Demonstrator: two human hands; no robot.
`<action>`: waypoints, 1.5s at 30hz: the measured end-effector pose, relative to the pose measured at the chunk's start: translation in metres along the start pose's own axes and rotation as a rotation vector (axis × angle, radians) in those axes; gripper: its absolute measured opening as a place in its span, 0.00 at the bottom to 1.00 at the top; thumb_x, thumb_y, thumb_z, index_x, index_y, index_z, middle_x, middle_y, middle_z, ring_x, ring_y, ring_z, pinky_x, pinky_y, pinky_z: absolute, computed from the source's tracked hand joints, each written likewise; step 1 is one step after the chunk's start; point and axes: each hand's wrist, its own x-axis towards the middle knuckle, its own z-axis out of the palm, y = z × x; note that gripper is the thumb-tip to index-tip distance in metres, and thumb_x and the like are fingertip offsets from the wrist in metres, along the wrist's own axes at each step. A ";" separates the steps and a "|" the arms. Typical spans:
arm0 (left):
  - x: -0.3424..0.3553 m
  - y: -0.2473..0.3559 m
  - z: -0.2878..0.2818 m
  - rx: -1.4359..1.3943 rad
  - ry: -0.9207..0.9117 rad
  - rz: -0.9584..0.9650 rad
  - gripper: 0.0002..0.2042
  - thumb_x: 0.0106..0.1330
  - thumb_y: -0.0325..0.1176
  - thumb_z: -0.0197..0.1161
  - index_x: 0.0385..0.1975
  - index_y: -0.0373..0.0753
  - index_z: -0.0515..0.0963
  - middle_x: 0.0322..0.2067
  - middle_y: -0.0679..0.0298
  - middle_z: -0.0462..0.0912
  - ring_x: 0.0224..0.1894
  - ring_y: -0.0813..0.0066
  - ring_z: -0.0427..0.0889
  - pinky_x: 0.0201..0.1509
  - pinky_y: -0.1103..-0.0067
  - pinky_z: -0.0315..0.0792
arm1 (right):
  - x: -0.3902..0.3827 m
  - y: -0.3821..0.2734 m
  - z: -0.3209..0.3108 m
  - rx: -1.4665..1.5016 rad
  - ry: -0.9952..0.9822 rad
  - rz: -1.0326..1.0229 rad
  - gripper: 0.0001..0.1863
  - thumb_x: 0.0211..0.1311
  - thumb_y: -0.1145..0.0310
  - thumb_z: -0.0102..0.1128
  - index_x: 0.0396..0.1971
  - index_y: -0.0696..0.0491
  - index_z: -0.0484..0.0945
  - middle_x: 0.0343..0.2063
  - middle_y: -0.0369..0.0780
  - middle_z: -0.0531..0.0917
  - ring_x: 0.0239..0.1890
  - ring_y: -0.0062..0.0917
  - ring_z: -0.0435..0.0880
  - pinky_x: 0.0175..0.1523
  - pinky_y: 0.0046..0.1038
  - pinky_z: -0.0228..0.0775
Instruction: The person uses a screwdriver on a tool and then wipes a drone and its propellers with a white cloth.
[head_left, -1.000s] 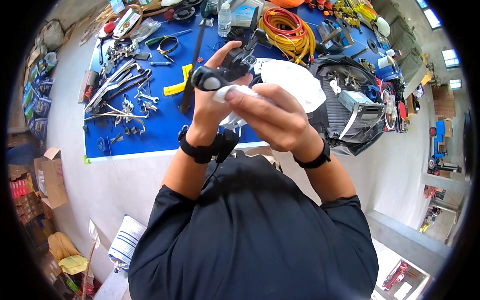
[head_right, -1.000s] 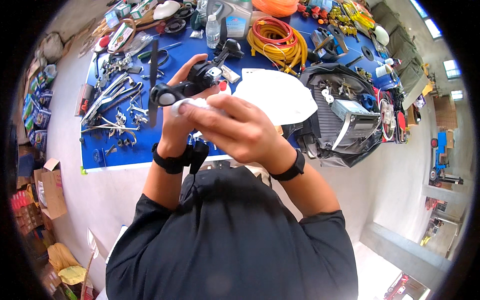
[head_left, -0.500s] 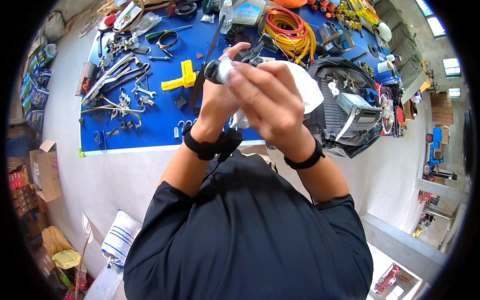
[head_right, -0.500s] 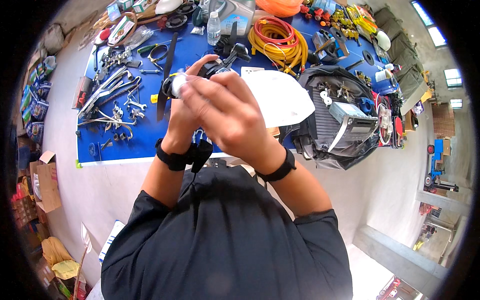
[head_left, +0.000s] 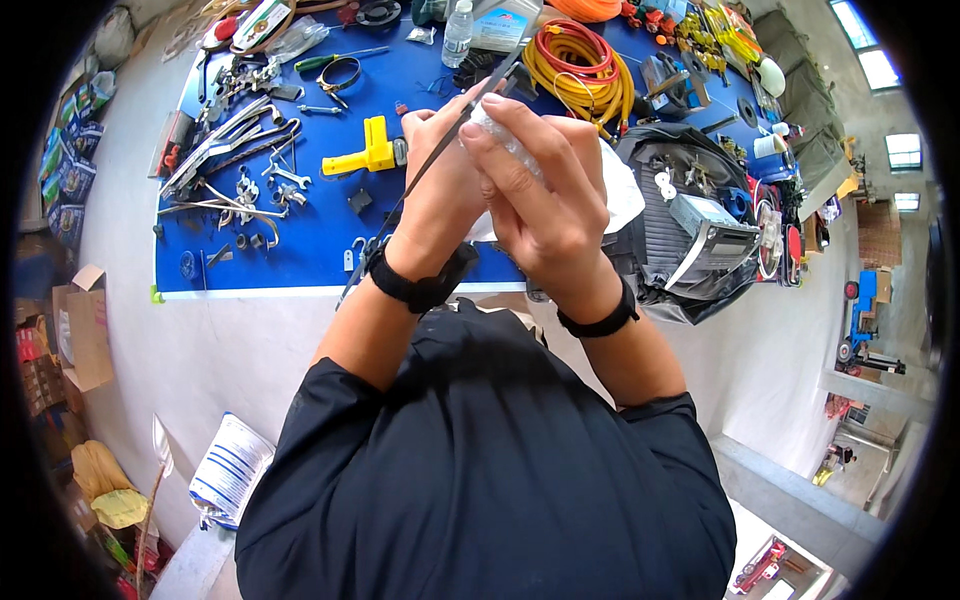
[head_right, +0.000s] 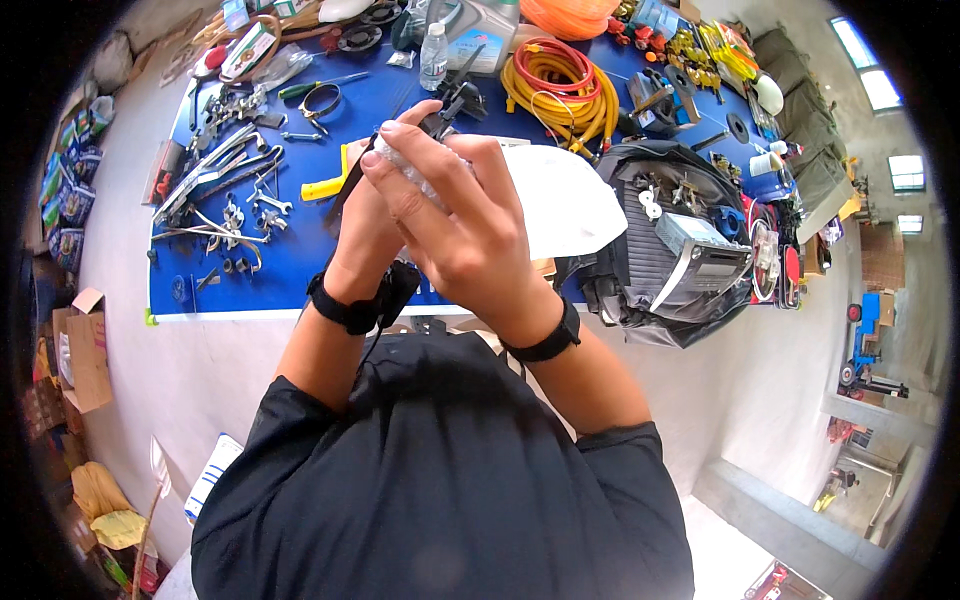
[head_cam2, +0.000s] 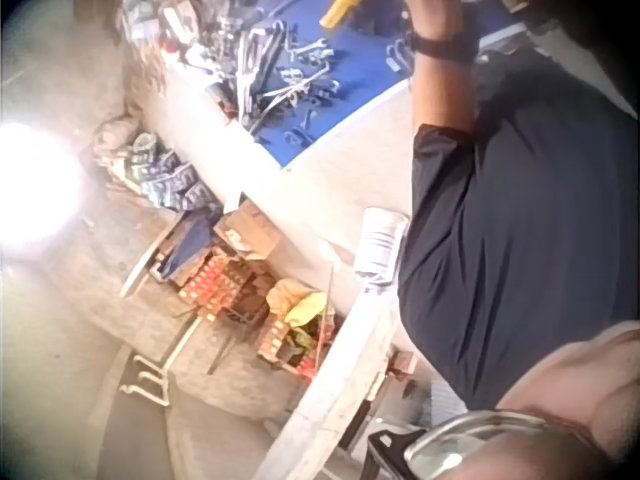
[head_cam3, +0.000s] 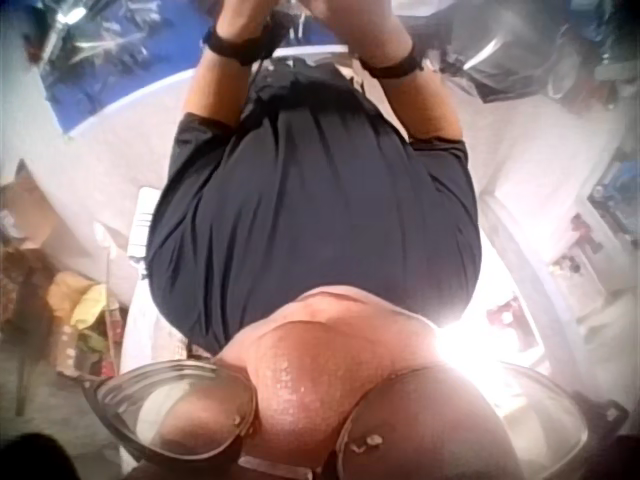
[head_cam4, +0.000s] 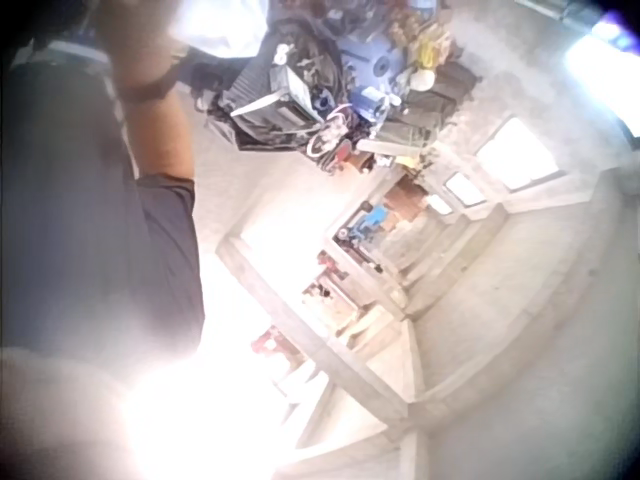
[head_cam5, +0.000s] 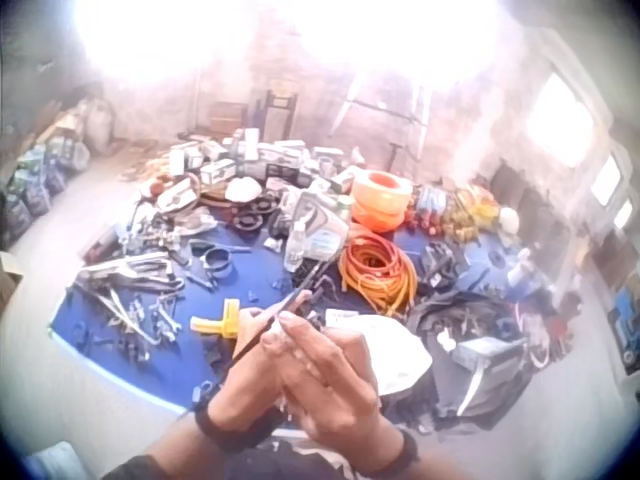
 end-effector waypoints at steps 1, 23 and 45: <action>0.001 0.000 -0.001 -0.006 -0.005 0.010 0.21 0.62 0.30 0.65 0.57 0.40 0.80 0.43 0.58 0.86 0.37 0.64 0.74 0.47 0.71 0.60 | -0.003 0.005 0.002 -0.088 0.002 -0.085 0.17 0.51 0.74 0.65 0.44 0.55 0.88 0.54 0.40 0.84 0.43 0.32 0.77 0.44 0.29 0.74; 0.007 0.026 -0.024 -0.866 -0.220 -0.218 0.29 0.62 0.30 0.73 0.65 0.35 0.73 0.53 0.57 0.84 0.52 0.73 0.83 0.59 0.76 0.78 | 0.019 0.000 -0.015 0.314 -0.048 -0.005 0.20 0.52 0.81 0.62 0.48 0.60 0.83 0.50 0.45 0.86 0.40 0.32 0.83 0.47 0.31 0.78; -0.013 0.024 -0.015 -0.061 -0.146 0.164 0.39 0.56 0.24 0.69 0.71 0.35 0.61 0.69 0.42 0.63 0.70 0.43 0.64 0.72 0.61 0.62 | 0.003 0.016 -0.005 0.277 0.149 0.222 0.25 0.43 0.78 0.72 0.47 0.54 0.82 0.34 0.44 0.87 0.34 0.36 0.89 0.38 0.30 0.81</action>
